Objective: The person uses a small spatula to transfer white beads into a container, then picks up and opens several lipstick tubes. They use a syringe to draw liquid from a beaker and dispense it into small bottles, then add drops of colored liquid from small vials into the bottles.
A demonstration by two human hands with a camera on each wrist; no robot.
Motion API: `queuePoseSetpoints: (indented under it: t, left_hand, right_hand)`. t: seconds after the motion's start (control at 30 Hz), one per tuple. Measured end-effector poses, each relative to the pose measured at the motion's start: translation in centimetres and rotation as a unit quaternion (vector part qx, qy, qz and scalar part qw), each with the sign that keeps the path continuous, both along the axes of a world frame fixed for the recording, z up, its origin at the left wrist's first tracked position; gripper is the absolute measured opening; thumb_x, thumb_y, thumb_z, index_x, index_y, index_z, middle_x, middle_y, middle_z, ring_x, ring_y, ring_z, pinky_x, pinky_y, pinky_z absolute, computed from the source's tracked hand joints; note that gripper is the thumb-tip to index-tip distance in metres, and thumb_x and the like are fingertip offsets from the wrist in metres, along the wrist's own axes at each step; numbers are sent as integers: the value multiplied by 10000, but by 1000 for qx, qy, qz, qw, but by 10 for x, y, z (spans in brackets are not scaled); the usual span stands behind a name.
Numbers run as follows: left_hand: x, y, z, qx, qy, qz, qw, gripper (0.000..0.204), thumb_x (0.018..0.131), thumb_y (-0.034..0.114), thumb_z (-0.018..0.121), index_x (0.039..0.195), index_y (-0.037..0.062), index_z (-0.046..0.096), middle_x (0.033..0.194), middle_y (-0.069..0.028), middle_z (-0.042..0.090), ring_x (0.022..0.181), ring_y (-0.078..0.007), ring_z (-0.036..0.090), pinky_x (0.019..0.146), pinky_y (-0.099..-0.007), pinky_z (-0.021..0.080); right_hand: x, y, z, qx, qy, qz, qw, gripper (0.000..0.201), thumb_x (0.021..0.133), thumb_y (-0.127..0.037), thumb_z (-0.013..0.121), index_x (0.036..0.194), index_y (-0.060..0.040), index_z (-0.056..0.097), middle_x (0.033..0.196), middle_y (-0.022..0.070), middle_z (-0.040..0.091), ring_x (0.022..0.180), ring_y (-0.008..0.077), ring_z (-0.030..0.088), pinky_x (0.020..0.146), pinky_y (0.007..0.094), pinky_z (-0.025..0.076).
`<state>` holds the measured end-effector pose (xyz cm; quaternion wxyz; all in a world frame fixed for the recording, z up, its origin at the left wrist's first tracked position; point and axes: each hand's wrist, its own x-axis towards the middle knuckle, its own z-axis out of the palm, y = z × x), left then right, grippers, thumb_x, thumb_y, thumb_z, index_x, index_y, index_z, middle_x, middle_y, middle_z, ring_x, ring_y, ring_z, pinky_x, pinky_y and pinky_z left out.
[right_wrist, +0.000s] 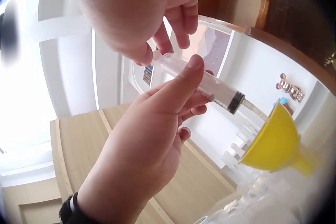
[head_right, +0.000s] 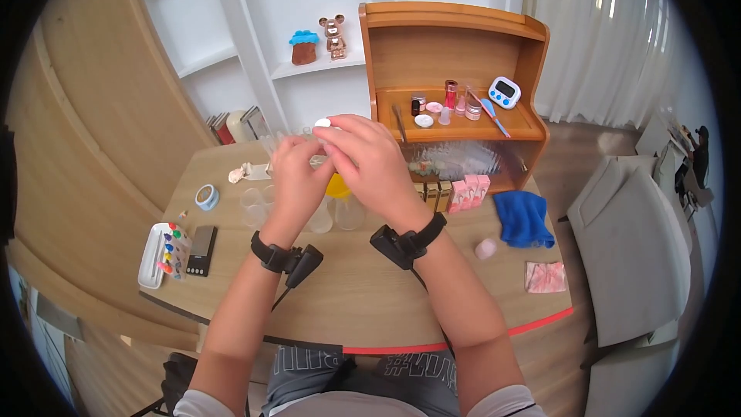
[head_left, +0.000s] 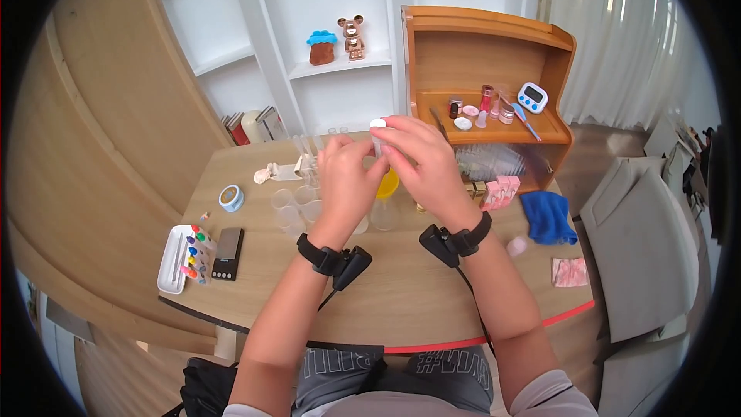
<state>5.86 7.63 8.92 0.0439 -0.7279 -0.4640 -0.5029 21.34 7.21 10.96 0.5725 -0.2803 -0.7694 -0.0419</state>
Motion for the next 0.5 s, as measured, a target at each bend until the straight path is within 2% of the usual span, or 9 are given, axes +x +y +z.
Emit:
queuePoseSetpoints:
  t: [0.2,0.33,0.43,0.5]
  left_hand:
    - [-2,3,-11,-56,-13,-20,998,155,800,161,755,914,57,739,847,-68,697,942,-268,576,851,-419,414]
    - [-4,9,-24,-50,-20,-23,998,177,796,159,757,941,60,736,888,-81,701,968,-280,580,893,-435,418]
    - [-8,8,-30,22,-19,-2,1000,214,792,133,761,981,49,705,916,-81,692,955,-282,586,893,-427,435]
    - [-15,-11,-25,9,-76,-22,997,218,823,122,749,1010,38,675,909,-85,680,896,-265,601,823,-401,465]
  right_hand:
    - [-3,3,-11,-53,-47,-17,997,256,903,-127,681,1148,-63,718,1168,145,686,1096,345,629,963,429,491]
    - [-6,8,-18,-24,-62,-28,997,250,895,-126,690,1134,-59,720,1151,134,690,1051,327,644,923,423,507]
    - [-11,11,-27,-20,-39,-19,999,218,888,-123,696,1094,-58,725,1108,111,698,985,309,656,866,415,520]
    - [-12,12,-28,1,-33,-31,999,192,883,-120,700,1064,-61,727,1069,93,705,945,301,661,829,409,524]
